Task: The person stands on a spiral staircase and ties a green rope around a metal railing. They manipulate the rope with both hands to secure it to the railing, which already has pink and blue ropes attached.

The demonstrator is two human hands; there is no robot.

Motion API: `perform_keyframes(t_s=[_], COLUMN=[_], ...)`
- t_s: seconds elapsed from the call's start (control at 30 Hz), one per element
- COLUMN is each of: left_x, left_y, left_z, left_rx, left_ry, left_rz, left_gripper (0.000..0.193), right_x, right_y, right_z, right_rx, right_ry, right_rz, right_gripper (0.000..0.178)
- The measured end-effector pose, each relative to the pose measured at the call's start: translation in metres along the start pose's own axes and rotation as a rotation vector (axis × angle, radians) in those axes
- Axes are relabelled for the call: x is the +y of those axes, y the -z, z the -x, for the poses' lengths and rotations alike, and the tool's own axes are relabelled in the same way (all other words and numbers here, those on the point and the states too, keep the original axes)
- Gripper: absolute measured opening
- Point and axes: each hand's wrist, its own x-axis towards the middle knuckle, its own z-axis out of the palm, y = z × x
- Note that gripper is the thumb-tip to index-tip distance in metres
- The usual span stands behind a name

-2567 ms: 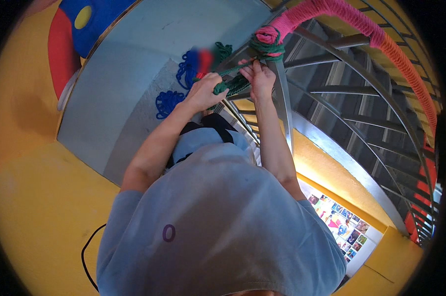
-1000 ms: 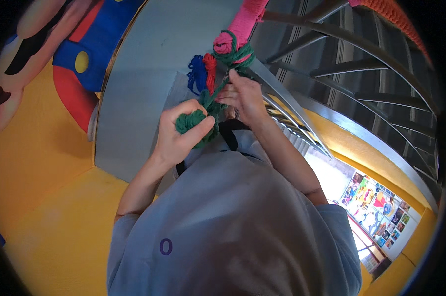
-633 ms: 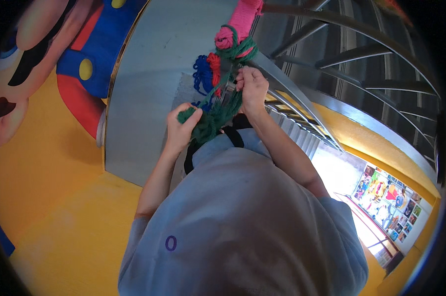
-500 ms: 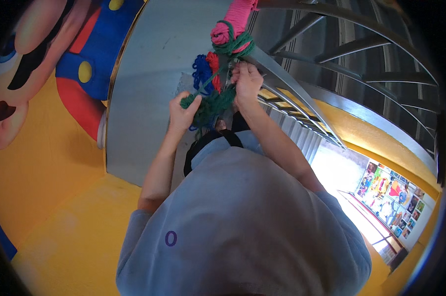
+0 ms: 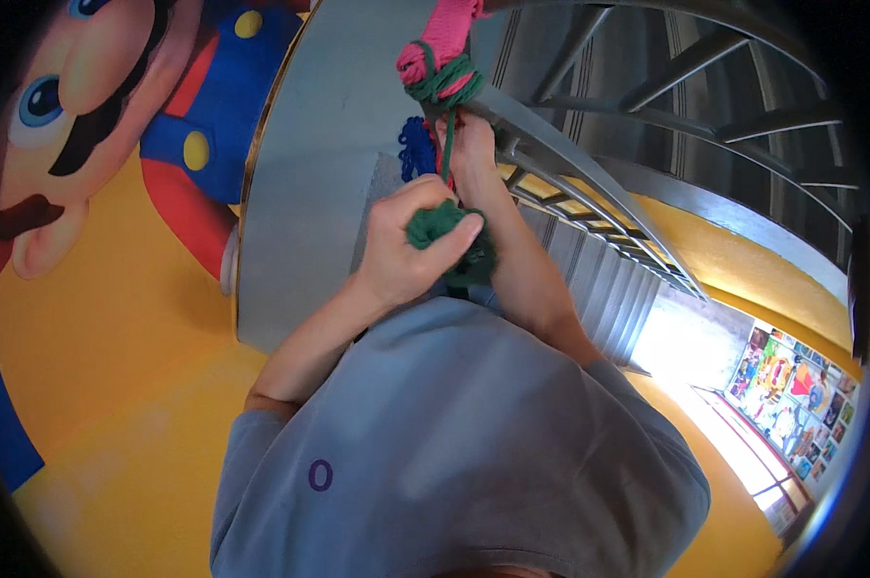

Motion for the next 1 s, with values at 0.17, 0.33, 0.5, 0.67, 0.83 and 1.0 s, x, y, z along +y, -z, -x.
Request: perform_keyframes(t_s=[0.17,0.33,0.5,0.67,0.83,1.0], left_x=[0.024,0.024,0.026,0.009,-0.016,-0.021], left_y=[0.012,0.015,0.002,-0.007,-0.018,-0.031], left_z=[-0.046,-0.095,-0.132,-0.166,-0.202,-0.233], left_rx=[0.054,0.064,0.034,-0.017,-0.145,-0.372], left_ry=[0.060,0.069,0.050,0.026,-0.029,0.169], left_rz=[0.075,0.255,0.467,0.405,0.207,-0.056], left_gripper=[0.012,0.023,0.023,0.023,0.020,0.024], right_x=[-0.015,-0.056,-0.078,-0.093,-0.149,-0.271], right_y=[0.005,-0.064,-0.044,-0.055,-0.043,-0.064], right_z=[0.000,0.106,0.147,0.165,0.181,0.220], right_rx=[0.040,-0.125,-0.723,-0.811,-0.438,0.141], right_ry=[-0.288,-0.375,-0.407,-0.342,-0.380,0.244], right_rz=[0.036,0.454,0.560,0.991,1.204,1.793], right_gripper=[0.008,0.040,0.065,0.069,0.048,0.046])
